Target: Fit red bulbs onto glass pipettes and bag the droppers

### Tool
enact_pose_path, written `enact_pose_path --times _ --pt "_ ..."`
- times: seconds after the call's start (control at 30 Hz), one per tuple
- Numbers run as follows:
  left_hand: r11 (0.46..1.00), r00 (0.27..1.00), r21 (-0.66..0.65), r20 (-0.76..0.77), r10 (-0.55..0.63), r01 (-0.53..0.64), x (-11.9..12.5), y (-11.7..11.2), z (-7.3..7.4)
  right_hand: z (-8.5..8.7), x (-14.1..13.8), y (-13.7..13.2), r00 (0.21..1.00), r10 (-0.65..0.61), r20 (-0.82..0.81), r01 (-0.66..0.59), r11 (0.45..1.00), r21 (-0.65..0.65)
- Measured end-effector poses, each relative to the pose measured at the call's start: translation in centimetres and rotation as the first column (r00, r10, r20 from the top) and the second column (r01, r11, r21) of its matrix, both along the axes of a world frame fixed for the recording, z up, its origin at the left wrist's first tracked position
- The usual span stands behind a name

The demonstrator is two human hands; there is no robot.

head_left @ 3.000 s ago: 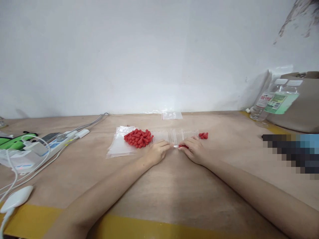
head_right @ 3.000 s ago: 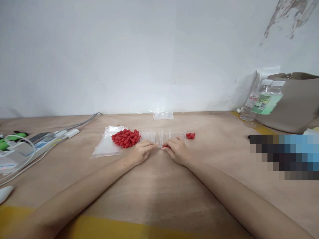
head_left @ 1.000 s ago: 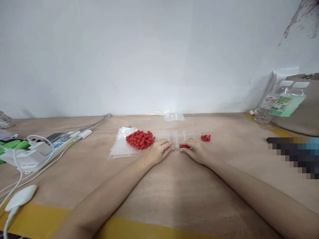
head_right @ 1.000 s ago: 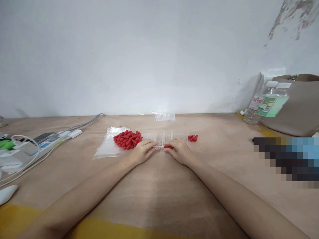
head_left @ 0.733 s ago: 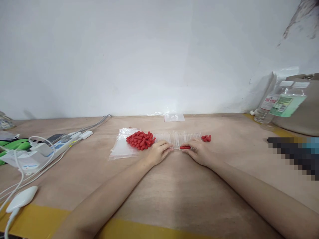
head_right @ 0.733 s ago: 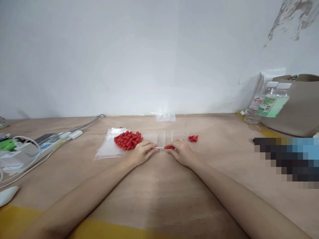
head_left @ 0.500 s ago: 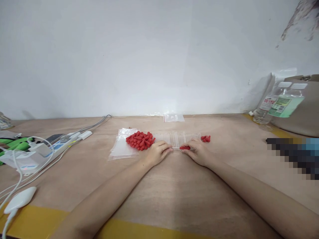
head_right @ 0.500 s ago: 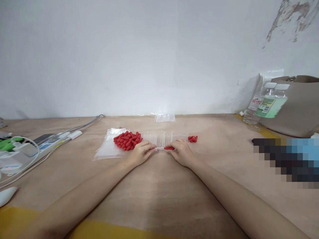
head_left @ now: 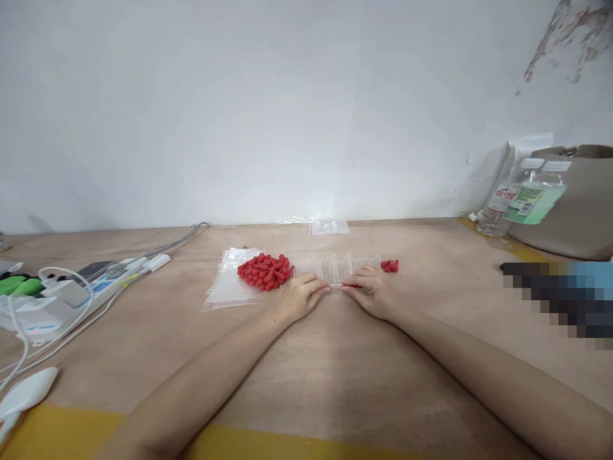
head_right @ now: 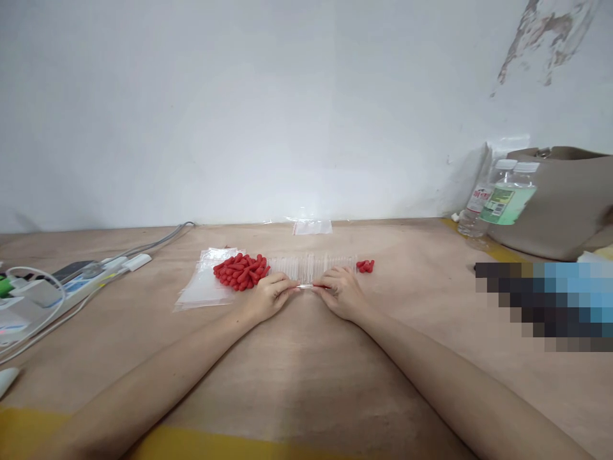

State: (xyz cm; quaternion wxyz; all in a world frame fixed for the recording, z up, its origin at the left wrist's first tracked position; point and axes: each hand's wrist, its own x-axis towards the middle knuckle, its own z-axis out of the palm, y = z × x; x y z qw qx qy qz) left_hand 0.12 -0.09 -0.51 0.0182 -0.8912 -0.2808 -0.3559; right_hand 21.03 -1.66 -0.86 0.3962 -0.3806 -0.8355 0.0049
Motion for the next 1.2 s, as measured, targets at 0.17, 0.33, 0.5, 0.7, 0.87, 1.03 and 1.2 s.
enact_pose_path --times 0.17,0.33,0.5,0.7,0.87,1.03,1.2 --pt "0.999 0.999 -0.038 0.046 -0.02 0.022 0.1 -0.2 0.1 -0.1 -0.2 0.1 0.992 0.015 -0.123 -0.021 0.999 -0.05" --pt "0.997 0.996 -0.074 0.093 -0.01 0.017 0.6 -0.3 0.2 -0.2 -0.5 0.3 0.94 0.027 -0.34 -0.078 0.988 -0.137" --pt "0.995 0.99 -0.095 0.14 -0.005 0.018 0.6 -0.3 0.0 -0.5 -0.4 0.6 0.913 0.06 -0.405 -0.157 0.965 -0.212" --pt "0.997 0.989 -0.077 0.143 0.023 -0.012 0.2 0.0 -0.2 -0.7 0.6 0.8 0.938 -0.009 -0.346 -0.099 0.951 -0.293" --pt "0.997 0.99 -0.073 0.136 0.029 -0.019 0.3 0.1 -0.3 -0.3 0.7 0.7 0.931 -0.001 -0.366 -0.131 0.933 -0.336" --pt "0.999 0.994 -0.028 0.11 -0.012 0.015 0.3 0.0 0.1 1.0 0.4 1.3 0.814 -0.02 -0.581 -0.273 0.868 -0.413" --pt "0.995 0.988 0.018 0.117 0.1 -0.102 0.3 -0.2 0.4 3.9 3.2 3.8 0.744 -0.253 -0.619 -0.072 0.89 -0.45"
